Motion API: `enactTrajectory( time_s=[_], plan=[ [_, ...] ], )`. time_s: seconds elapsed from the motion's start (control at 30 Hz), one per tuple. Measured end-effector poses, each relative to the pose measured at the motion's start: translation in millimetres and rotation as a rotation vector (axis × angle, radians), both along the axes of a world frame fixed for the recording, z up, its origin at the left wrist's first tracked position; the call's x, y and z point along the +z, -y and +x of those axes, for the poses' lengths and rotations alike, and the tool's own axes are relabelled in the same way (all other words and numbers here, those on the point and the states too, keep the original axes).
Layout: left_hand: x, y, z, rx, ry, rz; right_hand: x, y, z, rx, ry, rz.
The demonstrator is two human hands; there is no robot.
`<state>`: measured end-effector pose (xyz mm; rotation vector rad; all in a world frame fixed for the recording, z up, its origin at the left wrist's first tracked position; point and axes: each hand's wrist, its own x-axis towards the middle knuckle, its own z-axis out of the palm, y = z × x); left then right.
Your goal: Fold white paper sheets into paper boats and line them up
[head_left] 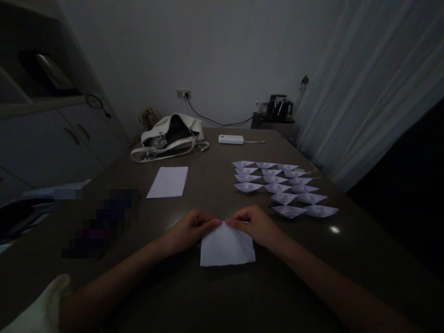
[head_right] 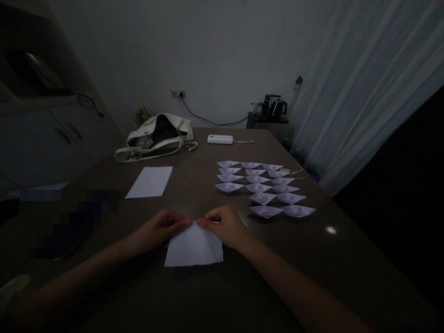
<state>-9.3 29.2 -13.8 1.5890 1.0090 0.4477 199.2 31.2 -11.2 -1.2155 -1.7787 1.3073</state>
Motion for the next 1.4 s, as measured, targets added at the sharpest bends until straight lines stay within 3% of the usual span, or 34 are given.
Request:
enactTrajectory(
  time_s=[0.17,0.3,0.47,0.6,0.8,0.97,1.07,1.17,1.3,1.4],
  plan=[
    [8.8,-3.1,-8.9,0.067,-0.006,-0.009,8.7,-7.0,13.4,-0.026,-0.039,-0.077],
    [14.4,-3.8,-10.2,0.049,-0.009,0.011,12.5,-7.3,17.2,0.014,-0.060,-0.023],
    [18.7,4.4,-2.1,-0.093,-0.139,0.240,13.8,2.4,8.1,0.068,-0.039,0.050],
    [18.6,10.2,-0.2,-0.122,-0.211,0.355,17.5,7.2,6.2,0.126,0.005,0.085],
    [21.6,3.8,-14.5,-0.208,-0.036,-0.034,37.4,-3.3,28.0,0.123,0.073,0.134],
    [24.3,1.5,-13.7,-0.165,0.059,-0.114,47.5,-5.2,34.9,0.138,0.078,0.155],
    [24.4,-0.7,-11.7,-0.109,0.079,-0.077,44.5,-6.0,32.8,0.115,0.061,0.151],
    [24.2,-4.7,-11.9,-0.009,0.032,0.057,33.3,-9.4,28.4,0.057,0.026,0.107],
    [19.3,-8.1,-13.0,0.029,-0.212,0.176,10.7,-14.7,22.2,0.046,0.052,0.019],
    [13.2,-6.6,-12.2,0.010,-0.372,0.309,-2.1,-14.6,17.8,0.015,0.153,0.079]
  ],
)
